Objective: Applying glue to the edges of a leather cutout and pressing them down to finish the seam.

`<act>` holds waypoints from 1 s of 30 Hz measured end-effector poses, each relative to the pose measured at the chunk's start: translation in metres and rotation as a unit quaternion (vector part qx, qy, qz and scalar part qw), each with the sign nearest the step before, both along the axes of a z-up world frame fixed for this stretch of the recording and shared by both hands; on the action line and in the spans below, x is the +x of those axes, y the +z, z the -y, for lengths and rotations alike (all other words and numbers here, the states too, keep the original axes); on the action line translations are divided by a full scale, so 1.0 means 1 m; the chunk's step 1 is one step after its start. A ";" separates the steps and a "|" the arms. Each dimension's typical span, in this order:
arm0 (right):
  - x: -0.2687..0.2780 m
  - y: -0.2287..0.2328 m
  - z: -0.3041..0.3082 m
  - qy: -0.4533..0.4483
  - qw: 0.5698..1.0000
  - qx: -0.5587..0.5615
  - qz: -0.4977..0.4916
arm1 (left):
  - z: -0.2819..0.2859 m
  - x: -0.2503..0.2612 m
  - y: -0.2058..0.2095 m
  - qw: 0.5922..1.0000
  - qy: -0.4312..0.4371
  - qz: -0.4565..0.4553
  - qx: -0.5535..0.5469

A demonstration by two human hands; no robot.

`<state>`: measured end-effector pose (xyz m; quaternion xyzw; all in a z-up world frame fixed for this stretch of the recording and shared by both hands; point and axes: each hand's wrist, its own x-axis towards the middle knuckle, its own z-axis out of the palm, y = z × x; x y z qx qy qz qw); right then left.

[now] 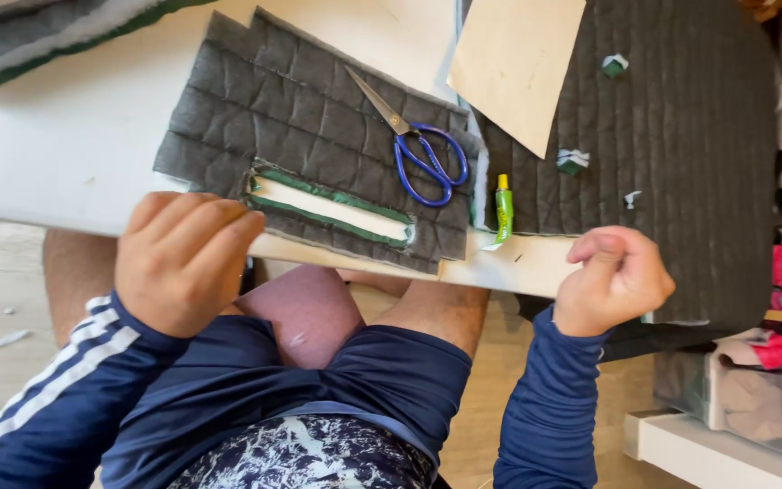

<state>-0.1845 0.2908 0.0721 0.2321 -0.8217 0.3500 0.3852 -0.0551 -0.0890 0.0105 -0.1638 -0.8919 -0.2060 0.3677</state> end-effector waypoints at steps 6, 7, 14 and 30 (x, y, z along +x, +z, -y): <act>0.001 -0.001 0.038 0.190 0.978 -0.064 0.059 | -0.045 -0.017 -0.001 0.998 -0.060 0.003 -0.007; 0.001 0.001 0.037 0.187 0.979 -0.061 0.057 | -0.049 -0.018 -0.002 0.998 -0.063 0.000 -0.004; -0.005 0.007 0.015 0.183 0.969 -0.117 0.121 | -0.057 -0.011 -0.012 0.997 -0.081 0.002 0.015; -0.017 0.012 0.083 0.363 0.902 0.203 0.117 | -0.080 -0.067 -0.028 0.996 -0.069 -0.027 0.055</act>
